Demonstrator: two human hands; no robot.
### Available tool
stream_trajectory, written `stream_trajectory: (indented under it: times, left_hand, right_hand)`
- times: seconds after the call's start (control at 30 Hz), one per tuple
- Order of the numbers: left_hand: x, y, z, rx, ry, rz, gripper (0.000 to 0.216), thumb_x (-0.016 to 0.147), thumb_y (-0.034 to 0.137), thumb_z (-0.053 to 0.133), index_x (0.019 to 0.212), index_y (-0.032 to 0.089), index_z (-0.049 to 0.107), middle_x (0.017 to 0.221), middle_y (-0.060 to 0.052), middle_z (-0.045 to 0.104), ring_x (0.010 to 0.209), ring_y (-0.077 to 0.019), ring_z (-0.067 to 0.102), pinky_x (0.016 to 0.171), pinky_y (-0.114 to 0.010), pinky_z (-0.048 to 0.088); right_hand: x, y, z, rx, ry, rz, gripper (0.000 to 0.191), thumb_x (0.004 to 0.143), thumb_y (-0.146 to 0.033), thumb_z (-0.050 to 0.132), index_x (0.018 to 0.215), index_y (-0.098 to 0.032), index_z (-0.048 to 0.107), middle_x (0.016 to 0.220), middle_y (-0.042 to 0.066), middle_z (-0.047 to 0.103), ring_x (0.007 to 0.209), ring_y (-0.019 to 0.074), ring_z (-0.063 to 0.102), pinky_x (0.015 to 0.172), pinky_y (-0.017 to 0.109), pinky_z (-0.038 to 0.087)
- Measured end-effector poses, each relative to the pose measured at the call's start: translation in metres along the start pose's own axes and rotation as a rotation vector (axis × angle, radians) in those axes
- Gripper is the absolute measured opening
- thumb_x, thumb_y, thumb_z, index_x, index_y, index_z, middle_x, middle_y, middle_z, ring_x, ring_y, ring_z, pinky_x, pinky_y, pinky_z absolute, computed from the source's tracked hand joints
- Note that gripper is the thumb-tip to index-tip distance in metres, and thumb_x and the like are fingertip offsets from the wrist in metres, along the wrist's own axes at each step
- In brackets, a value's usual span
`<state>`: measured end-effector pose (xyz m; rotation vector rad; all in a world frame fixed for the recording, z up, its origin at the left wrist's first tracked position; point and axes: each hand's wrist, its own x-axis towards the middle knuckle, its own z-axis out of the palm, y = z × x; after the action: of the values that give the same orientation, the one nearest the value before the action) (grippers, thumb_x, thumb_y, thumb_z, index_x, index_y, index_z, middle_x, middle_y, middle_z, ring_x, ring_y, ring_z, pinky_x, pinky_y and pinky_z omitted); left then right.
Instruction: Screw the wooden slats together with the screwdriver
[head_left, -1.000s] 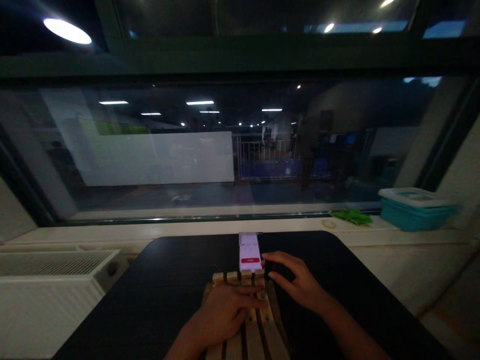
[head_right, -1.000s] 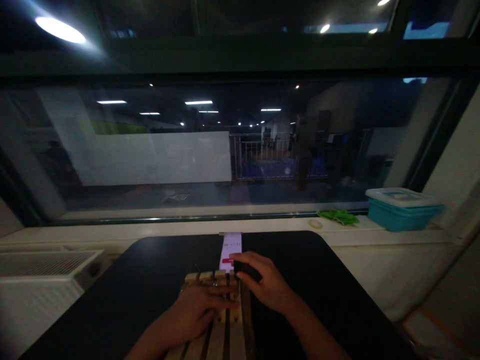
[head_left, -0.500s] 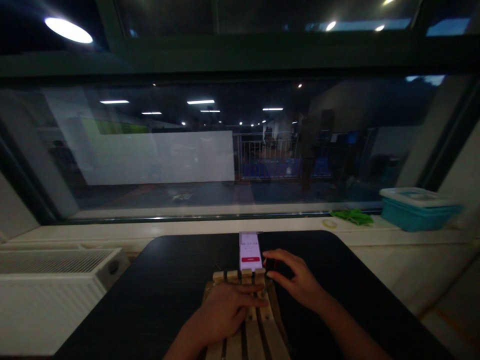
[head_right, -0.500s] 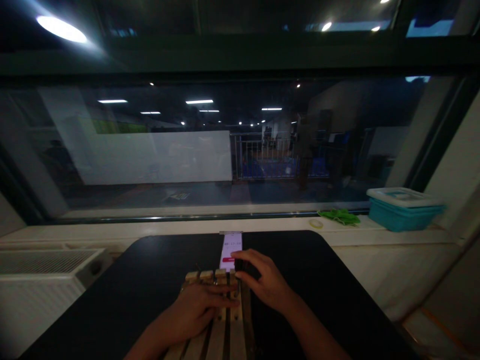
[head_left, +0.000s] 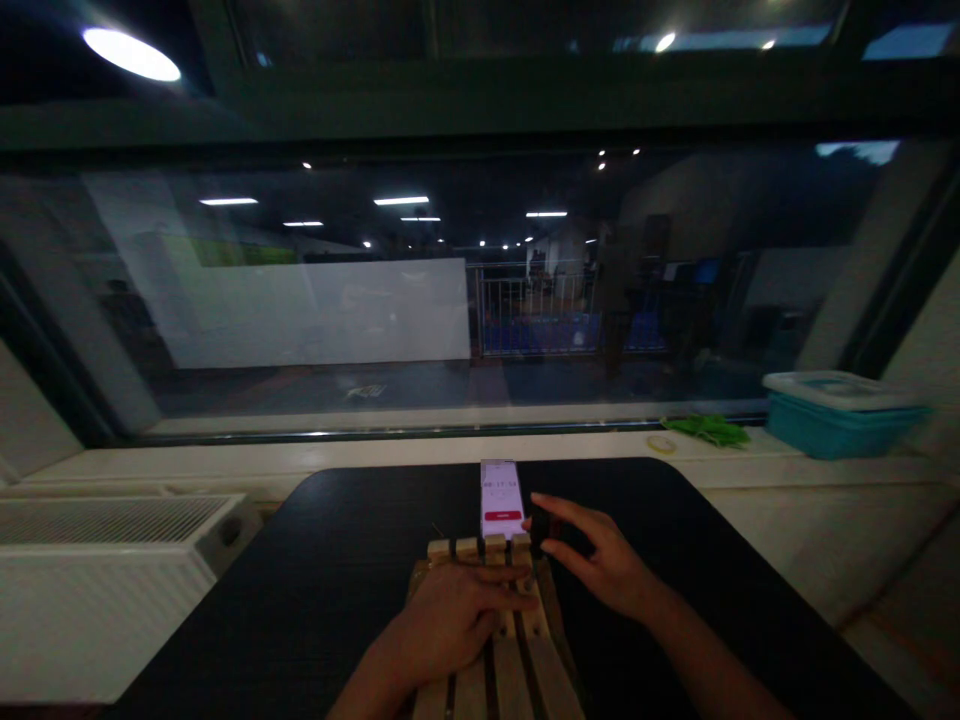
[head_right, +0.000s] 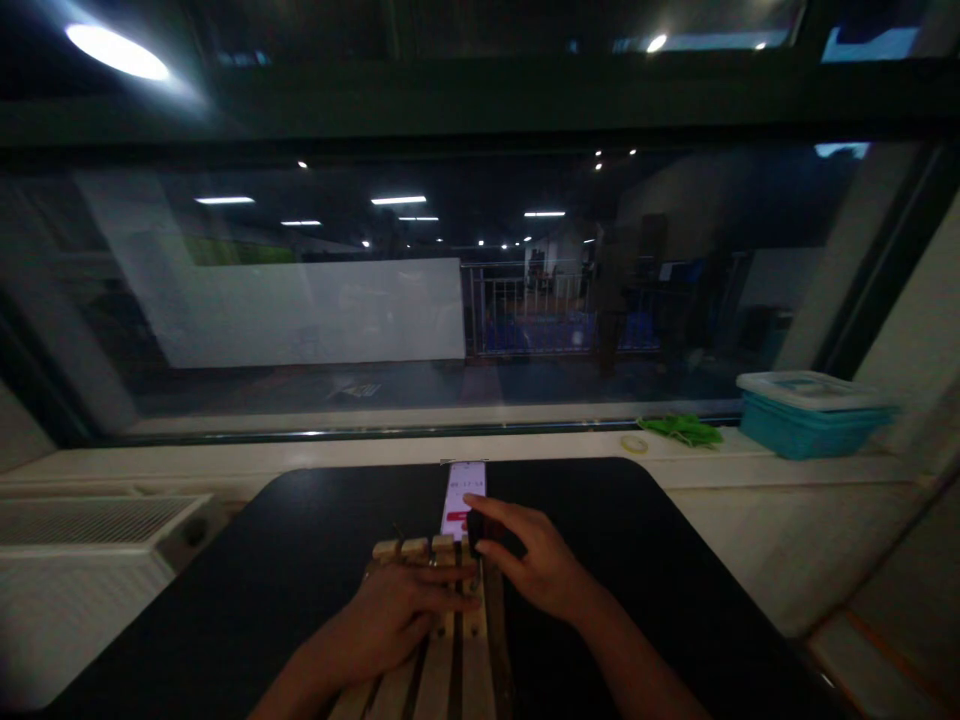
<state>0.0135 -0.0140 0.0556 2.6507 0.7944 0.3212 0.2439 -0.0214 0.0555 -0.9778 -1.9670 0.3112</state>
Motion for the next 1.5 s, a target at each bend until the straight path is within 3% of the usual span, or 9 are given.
stream_trajectory:
  times: [0.33,0.73,0.9,1.03,1.3,1.5]
  left_hand:
    - [0.0004,-0.0010,0.0004,0.004,0.003,0.003,0.059,0.080,0.004,0.047,0.122,0.042,0.062,0.138,0.012,0.052,0.127,-0.0160,0.053,0.107,-0.038,0.042]
    - [-0.0008,-0.0012,-0.0003,0.008,0.007,-0.001,0.057,0.081,0.006,0.049,0.123,0.042,0.061,0.137,0.010,0.054,0.126,-0.0178,0.054,0.107,-0.038,0.043]
    - [-0.0009,-0.0011,0.0006,0.004,-0.007,-0.005,0.055,0.082,0.006,0.048,0.124,0.041,0.061,0.138,0.009,0.053,0.124,-0.0180,0.056,0.106,-0.038,0.043]
    - [-0.0006,-0.0018,0.0021,-0.007,-0.013,0.002,0.057,0.080,0.005,0.049,0.124,0.040,0.061,0.138,0.008,0.053,0.125,-0.0176,0.055,0.107,-0.037,0.042]
    - [-0.0004,-0.0027,0.0023,0.000,0.014,0.038,0.057,0.081,0.004,0.049,0.124,0.039,0.061,0.137,0.007,0.054,0.124,-0.0171,0.056,0.105,-0.037,0.044]
    - [0.0004,-0.0023,0.0018,0.033,0.007,0.018,0.052,0.083,0.006,0.049,0.123,0.039,0.062,0.137,0.009,0.054,0.125,-0.0179,0.055,0.106,-0.040,0.044]
  right_hand:
    - [0.0023,0.0019,-0.0002,0.006,0.063,0.012,0.033,0.082,-0.026,0.065,0.115,-0.026,0.065,0.097,0.005,0.077,0.083,0.0184,0.072,0.079,0.035,0.060]
    - [0.0041,-0.0004,0.0012,0.049,0.073,0.000,0.031,0.081,-0.026,0.066,0.111,-0.024,0.063,0.090,0.004,0.074,0.077,0.0170,0.070,0.072,0.032,0.060]
    - [0.0036,-0.0001,0.0026,0.035,0.079,0.013,0.031,0.082,-0.029,0.066,0.111,-0.023,0.064,0.093,0.006,0.075,0.084,0.0183,0.071,0.077,0.033,0.060]
    - [0.0048,-0.0004,0.0024,0.053,0.059,-0.069,0.031,0.085,-0.032,0.063,0.115,-0.026,0.065,0.098,0.006,0.075,0.087,0.0173,0.072,0.078,0.031,0.060]
    - [0.0060,-0.0050,-0.0053,0.043,0.015,-0.162,0.033,0.086,-0.023,0.060,0.119,-0.026,0.064,0.107,0.007,0.075,0.098,0.0180,0.072,0.086,0.032,0.060]
    - [0.0052,-0.0015,-0.0060,0.049,0.010,-0.112,0.029,0.086,-0.022,0.060,0.114,-0.026,0.066,0.107,0.005,0.076,0.098,0.0182,0.073,0.088,0.034,0.060]
